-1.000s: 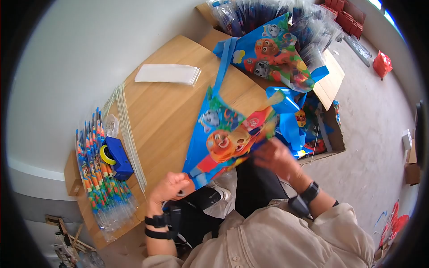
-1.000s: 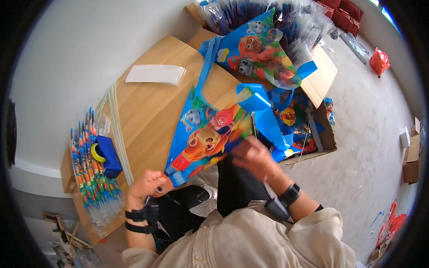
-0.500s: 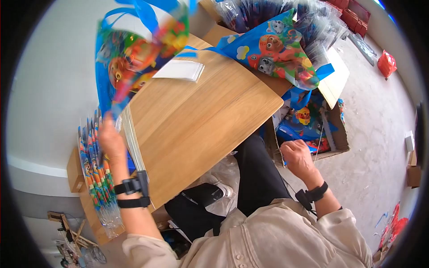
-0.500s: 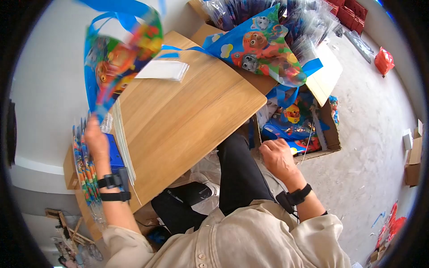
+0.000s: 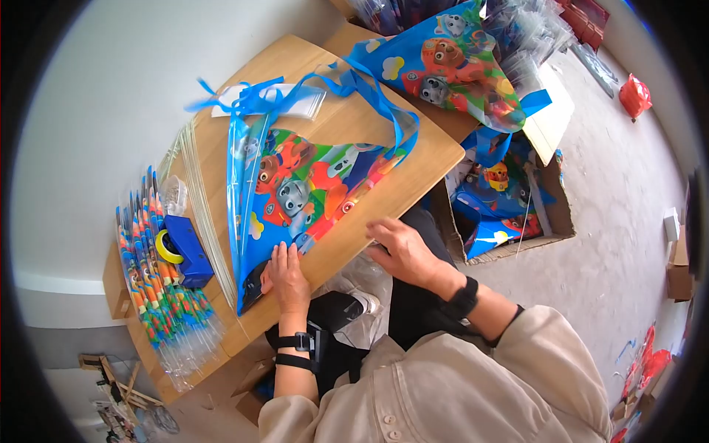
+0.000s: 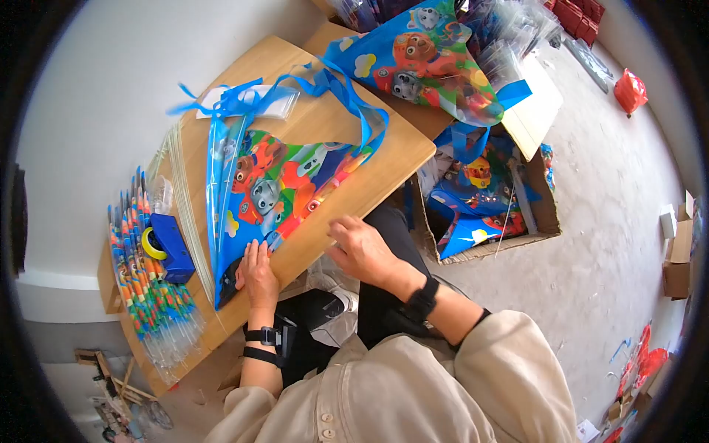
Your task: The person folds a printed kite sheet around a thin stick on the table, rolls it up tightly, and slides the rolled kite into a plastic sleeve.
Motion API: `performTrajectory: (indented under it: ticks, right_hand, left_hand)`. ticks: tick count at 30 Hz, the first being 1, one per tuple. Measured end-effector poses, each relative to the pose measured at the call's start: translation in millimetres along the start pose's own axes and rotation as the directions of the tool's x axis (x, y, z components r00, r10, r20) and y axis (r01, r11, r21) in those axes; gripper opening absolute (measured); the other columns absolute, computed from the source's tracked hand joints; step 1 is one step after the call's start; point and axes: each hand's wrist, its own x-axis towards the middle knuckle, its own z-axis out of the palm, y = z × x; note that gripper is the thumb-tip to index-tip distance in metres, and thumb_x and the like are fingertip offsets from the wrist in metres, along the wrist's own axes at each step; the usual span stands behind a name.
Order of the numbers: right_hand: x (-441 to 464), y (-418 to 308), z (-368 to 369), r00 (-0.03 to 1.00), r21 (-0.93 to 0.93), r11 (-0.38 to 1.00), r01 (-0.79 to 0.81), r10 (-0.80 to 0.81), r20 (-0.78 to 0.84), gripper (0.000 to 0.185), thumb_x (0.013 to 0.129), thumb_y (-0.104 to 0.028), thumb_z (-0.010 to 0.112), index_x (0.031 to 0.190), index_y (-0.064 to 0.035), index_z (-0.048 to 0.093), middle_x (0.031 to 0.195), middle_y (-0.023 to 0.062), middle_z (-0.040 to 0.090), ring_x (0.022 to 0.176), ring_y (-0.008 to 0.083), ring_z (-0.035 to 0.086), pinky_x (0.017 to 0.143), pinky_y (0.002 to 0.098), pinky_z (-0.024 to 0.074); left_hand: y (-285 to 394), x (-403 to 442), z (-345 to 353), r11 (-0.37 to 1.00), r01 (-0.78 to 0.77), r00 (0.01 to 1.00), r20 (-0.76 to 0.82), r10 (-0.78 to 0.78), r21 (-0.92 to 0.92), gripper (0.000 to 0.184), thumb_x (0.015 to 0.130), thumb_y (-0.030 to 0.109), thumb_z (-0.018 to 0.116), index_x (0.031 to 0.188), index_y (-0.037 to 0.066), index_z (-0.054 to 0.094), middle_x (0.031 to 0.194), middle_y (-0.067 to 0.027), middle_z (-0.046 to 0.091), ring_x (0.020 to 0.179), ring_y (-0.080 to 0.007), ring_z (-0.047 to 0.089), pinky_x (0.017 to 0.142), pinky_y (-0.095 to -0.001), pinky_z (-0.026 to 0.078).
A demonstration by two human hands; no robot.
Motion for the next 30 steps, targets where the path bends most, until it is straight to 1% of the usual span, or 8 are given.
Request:
performTrajectory:
  ticks: [4,9,12,15,16,20,25,30]
  right_hand:
    - [28.8,16.6,-0.4,0.986,-0.057,0.998,0.039,-0.048,-0.160,0.029,0.075,-0.012,0.068,0.100,0.0002,0.060,0.108,0.0175,0.060,0.102,0.0378,0.057,0.085,0.0423,0.0488]
    - [47.9,39.8,-1.1,0.957,-0.470,0.835,0.286,-0.228,0.178,0.058,0.080,-0.037,0.068,0.129,-0.0098,0.051,0.137,0.0128,0.048,0.132,0.0305,0.040,0.111,0.0527,0.0250]
    - [51.6,82.0,-20.1,0.981,-0.718,0.694,0.052,0.100,0.168,0.065,0.084,-0.048,0.061,0.138,-0.0166,0.044,0.146,0.0071,0.039,0.139,0.0268,0.031,0.113,0.0586,0.0152]
    - [51.8,87.2,-54.8,0.925,-0.831,0.485,-0.274,0.370,-0.089,0.072,0.085,-0.049,0.060,0.136,-0.0016,0.045,0.146,0.0182,0.035,0.141,0.0307,0.025,0.110,0.0631,0.0133]
    - [48.9,82.8,-56.0,0.971,-0.829,0.506,-0.237,0.141,-0.191,0.071,0.083,-0.046,0.063,0.134,0.0007,0.046,0.145,0.0215,0.035,0.142,0.0316,0.024,0.112,0.0610,0.0130]
    - [55.6,42.2,-22.7,0.982,-0.619,0.763,0.186,-0.164,0.093,0.062,0.078,-0.041,0.068,0.131,-0.0116,0.052,0.144,0.0175,0.039,0.140,0.0321,0.027,0.114,0.0547,0.0164]
    - [42.4,29.5,37.4,0.969,-0.537,0.824,0.180,-0.054,0.242,0.065,0.081,-0.046,0.064,0.138,-0.0207,0.045,0.151,0.0158,0.031,0.141,0.0338,0.024,0.114,0.0540,0.0152]
    - [40.7,31.9,34.1,0.947,-0.541,0.818,0.196,-0.014,0.322,0.065,0.085,-0.050,0.059,0.142,-0.0258,0.041,0.153,0.0148,0.028,0.142,0.0337,0.022,0.115,0.0534,0.0125]
  left_hand:
    - [24.3,-16.0,-9.1,0.996,0.075,0.995,0.067,-0.079,0.058,0.053,0.095,0.024,0.051,0.142,0.004,0.038,0.151,-0.0193,0.030,0.140,-0.0369,0.026,0.111,-0.0560,0.018]
    - [24.2,-21.0,-4.5,0.991,0.106,0.985,0.128,-0.117,0.086,0.062,0.095,0.038,0.049,0.149,0.014,0.031,0.156,-0.0168,0.021,0.144,-0.0360,0.015,0.109,-0.0632,0.008]
    - [27.5,-21.0,-10.1,0.989,0.103,0.980,0.158,-0.119,0.104,0.062,0.095,0.039,0.049,0.150,0.018,0.029,0.157,-0.0165,0.019,0.145,-0.0371,0.014,0.108,-0.0654,0.008]
    - [30.3,-23.6,-7.9,0.990,0.090,0.983,0.151,-0.106,0.113,0.065,0.092,0.037,0.054,0.150,0.019,0.030,0.156,-0.0183,0.019,0.144,-0.0395,0.013,0.106,-0.0679,0.007]
    - [28.8,-24.2,-9.5,0.992,0.061,0.989,0.129,-0.075,0.107,0.069,0.089,0.036,0.060,0.149,0.019,0.031,0.156,-0.0197,0.018,0.144,-0.0410,0.013,0.106,-0.0699,0.007]
    - [31.2,-22.3,-16.9,0.995,0.083,0.974,0.206,-0.094,0.063,0.065,0.094,0.037,0.052,0.151,0.021,0.025,0.157,-0.0179,0.014,0.144,-0.0400,0.013,0.108,-0.0667,0.008]
    - [6.1,-14.9,-27.3,0.999,0.015,0.972,0.233,-0.023,0.037,0.059,0.094,0.041,0.050,0.148,0.024,0.032,0.155,-0.0179,0.021,0.142,-0.0384,0.020,0.105,-0.0654,0.017]
    - [-61.1,22.7,-26.4,0.923,0.382,0.902,0.195,-0.384,0.052,0.060,0.093,0.040,0.053,0.145,0.015,0.036,0.150,-0.0211,0.030,0.138,-0.0377,0.029,0.097,-0.0646,0.031]
